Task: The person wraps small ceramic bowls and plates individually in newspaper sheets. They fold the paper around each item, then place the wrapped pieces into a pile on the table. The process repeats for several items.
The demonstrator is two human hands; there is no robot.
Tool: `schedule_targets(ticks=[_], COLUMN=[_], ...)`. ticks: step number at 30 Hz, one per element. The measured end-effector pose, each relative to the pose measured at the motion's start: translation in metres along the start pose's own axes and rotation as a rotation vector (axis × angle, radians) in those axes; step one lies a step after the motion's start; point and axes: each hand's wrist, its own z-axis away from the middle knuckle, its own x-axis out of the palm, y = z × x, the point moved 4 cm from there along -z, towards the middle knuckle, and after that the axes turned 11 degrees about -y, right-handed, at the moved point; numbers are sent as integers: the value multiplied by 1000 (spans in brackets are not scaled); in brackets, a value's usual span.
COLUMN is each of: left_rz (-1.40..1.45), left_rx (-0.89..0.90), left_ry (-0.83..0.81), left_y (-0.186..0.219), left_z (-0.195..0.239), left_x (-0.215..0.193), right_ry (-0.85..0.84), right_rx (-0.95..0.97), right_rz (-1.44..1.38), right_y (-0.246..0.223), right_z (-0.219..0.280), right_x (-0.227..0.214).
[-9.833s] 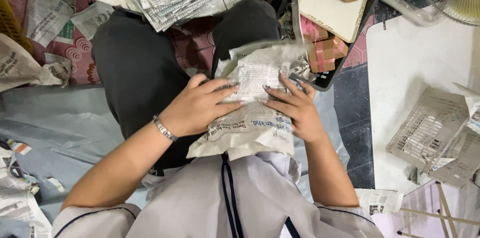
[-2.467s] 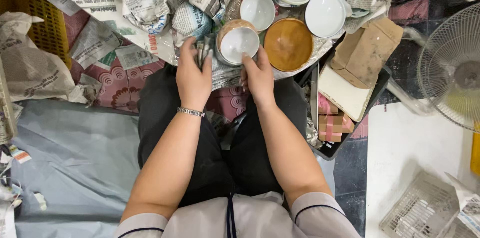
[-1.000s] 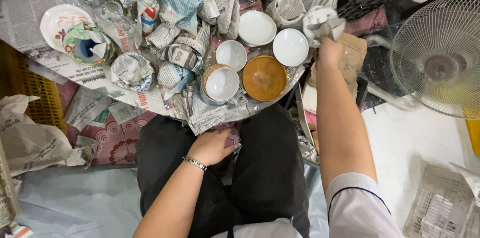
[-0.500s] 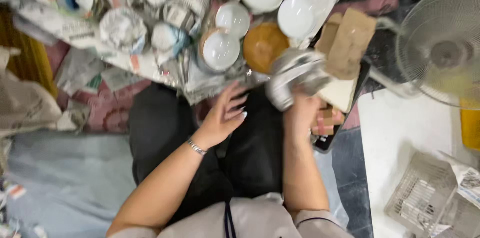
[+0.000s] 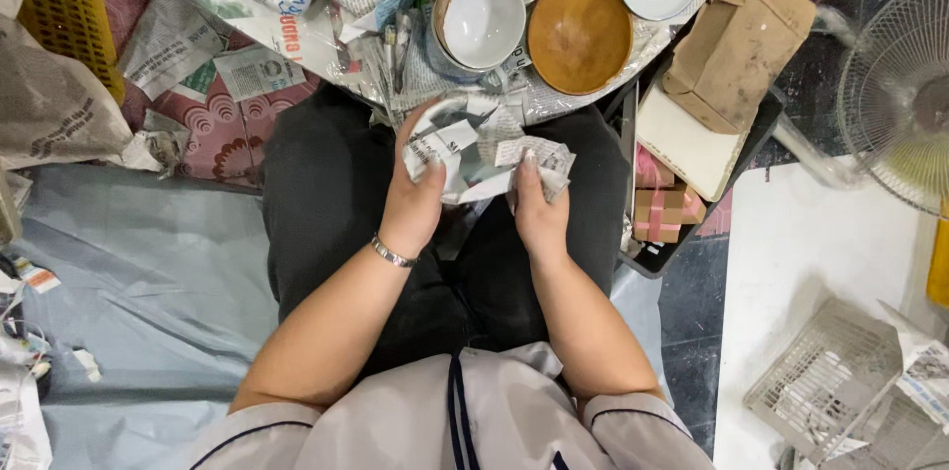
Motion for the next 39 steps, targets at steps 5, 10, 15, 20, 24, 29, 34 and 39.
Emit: schedule_targets(ticks=[5,10,15,20,24,29,34,39], left_rz=[537,196,-153,-281,-66,609,336,191], left_rx=[-177,-73,-84,-29,-136,-378,-279,-163], left_ry=[87,73,18,-79,-142,-101,-106,-136], left_y=[-15,0,13,23,12,-15,-8,16], left_z=[-12,-9,-11,-7,-6,-3,-6,-11], left_x=[4,0,4,15,14,9,5,11], right_ry=[146,392,224,125,333,524,444,65], right_rx=[-16,-421,-810,-403,-327,-331,-877,-471], right_rz=[-1,228,1216,1312,797,471,1274,1091], right_y=[-15,-66,-117,-92,-81,-86,-121,-106], right_z=[-3,10,27,6,0,-5,22,18], right_x=[-3,9,37,34,1,-13,16,21])
